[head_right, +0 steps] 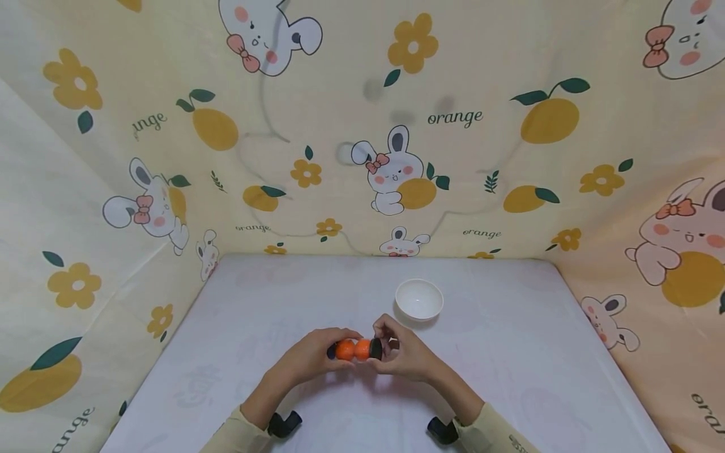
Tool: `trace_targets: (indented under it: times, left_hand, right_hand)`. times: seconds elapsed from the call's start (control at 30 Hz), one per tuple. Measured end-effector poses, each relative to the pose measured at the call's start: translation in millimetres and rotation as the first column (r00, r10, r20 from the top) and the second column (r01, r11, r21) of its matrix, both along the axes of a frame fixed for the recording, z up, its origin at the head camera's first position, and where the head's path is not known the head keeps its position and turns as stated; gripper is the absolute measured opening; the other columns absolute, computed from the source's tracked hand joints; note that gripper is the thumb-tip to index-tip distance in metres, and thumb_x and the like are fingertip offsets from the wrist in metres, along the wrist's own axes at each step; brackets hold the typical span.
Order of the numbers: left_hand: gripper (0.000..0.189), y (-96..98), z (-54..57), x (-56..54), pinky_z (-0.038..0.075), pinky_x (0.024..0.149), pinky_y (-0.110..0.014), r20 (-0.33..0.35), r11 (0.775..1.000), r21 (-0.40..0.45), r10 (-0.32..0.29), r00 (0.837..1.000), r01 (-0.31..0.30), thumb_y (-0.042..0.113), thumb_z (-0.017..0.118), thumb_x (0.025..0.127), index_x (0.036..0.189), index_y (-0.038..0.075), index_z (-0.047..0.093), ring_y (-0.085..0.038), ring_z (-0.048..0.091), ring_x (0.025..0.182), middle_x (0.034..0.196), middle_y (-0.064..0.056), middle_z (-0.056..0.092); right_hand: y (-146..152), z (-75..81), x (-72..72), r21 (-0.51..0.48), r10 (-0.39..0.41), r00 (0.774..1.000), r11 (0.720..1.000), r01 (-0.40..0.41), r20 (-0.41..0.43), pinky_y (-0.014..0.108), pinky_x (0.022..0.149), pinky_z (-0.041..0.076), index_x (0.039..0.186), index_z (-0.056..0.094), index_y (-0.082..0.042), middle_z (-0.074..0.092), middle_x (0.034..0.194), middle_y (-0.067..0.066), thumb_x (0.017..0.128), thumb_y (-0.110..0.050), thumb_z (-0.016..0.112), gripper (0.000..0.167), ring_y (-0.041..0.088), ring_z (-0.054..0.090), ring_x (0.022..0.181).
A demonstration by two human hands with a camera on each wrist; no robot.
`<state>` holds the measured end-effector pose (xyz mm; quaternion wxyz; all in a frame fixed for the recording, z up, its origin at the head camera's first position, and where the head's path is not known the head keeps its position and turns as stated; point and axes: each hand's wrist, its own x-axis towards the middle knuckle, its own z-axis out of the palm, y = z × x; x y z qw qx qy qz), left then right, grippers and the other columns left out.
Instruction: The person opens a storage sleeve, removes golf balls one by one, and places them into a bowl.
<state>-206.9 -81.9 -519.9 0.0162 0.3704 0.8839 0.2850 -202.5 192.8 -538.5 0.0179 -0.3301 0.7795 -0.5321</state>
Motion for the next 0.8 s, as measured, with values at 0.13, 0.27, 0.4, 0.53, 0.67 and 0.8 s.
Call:
trace_targets:
  times: [0.13,0.27,0.4,0.53,0.67,0.8]
  left_hand:
    - [0.053,-1.3,1.7,1.1,0.057,0.097,-0.033,0.000,0.998,-0.024,0.050,0.999,-0.050,0.036,0.089,0.090,0.138,0.024,0.070,-0.009,0.068,0.108,0.126,0.002,0.075]
    - [0.053,-2.2,2.3,1.3,0.057,0.097,-0.034,-0.009,0.997,-0.033,0.064,0.998,-0.065,0.035,0.089,0.090,0.138,0.023,0.070,-0.011,0.068,0.109,0.126,0.001,0.075]
    - [0.052,-2.4,2.0,1.3,0.057,0.096,-0.033,-0.010,0.997,-0.034,0.062,0.998,-0.063,0.036,0.089,0.091,0.138,0.023,0.070,-0.009,0.068,0.107,0.125,0.003,0.075]
    - [0.052,-3.1,1.6,1.4,0.057,0.097,-0.034,0.000,0.997,-0.039,0.065,0.998,-0.065,0.035,0.088,0.091,0.138,0.024,0.070,-0.010,0.068,0.110,0.127,0.003,0.074]
    - [0.054,-3.8,2.2,1.4,0.057,0.097,-0.033,0.026,0.998,-0.032,0.055,0.998,-0.054,0.034,0.088,0.092,0.142,0.025,0.069,-0.009,0.067,0.109,0.127,0.003,0.074]
    - [0.057,-4.2,1.7,0.3,0.056,0.095,-0.029,0.062,1.000,-0.003,0.014,0.998,-0.014,0.031,0.087,0.093,0.146,0.025,0.068,-0.004,0.064,0.104,0.122,0.004,0.074]
  right_hand:
    - [0.4,1.3,1.4,-0.005,-0.024,1.000,1.000,0.024,-0.005,0.037,0.085,0.061,0.121,0.058,-0.011,0.063,0.108,0.004,0.089,-0.013,0.091,0.046,0.026,0.067,0.092]
    - [0.5,3.1,4.2,0.020,-0.030,0.999,0.999,0.030,0.017,0.038,0.090,0.062,0.130,0.061,-0.011,0.067,0.117,0.002,0.092,-0.016,0.088,0.047,0.020,0.069,0.099]
    - [1.6,2.9,6.6,0.055,-0.035,0.999,0.998,0.035,0.002,0.036,0.093,0.061,0.133,0.062,-0.010,0.068,0.119,0.000,0.092,-0.015,0.087,0.049,0.015,0.069,0.101]
    - [3.2,1.9,7.8,0.057,-0.034,0.998,0.998,0.037,-0.049,0.036,0.091,0.062,0.133,0.063,-0.007,0.070,0.116,0.000,0.090,-0.010,0.088,0.050,0.014,0.071,0.099]
    - [4.1,2.7,8.3,0.060,-0.033,0.995,0.997,0.039,-0.098,0.037,0.089,0.063,0.130,0.066,-0.008,0.072,0.115,-0.002,0.090,-0.009,0.088,0.046,0.013,0.072,0.098]
    - [6.0,5.5,8.6,0.061,-0.029,0.996,0.998,0.035,-0.087,0.037,0.089,0.063,0.125,0.070,-0.011,0.073,0.114,-0.004,0.087,-0.009,0.090,0.044,0.012,0.073,0.097]
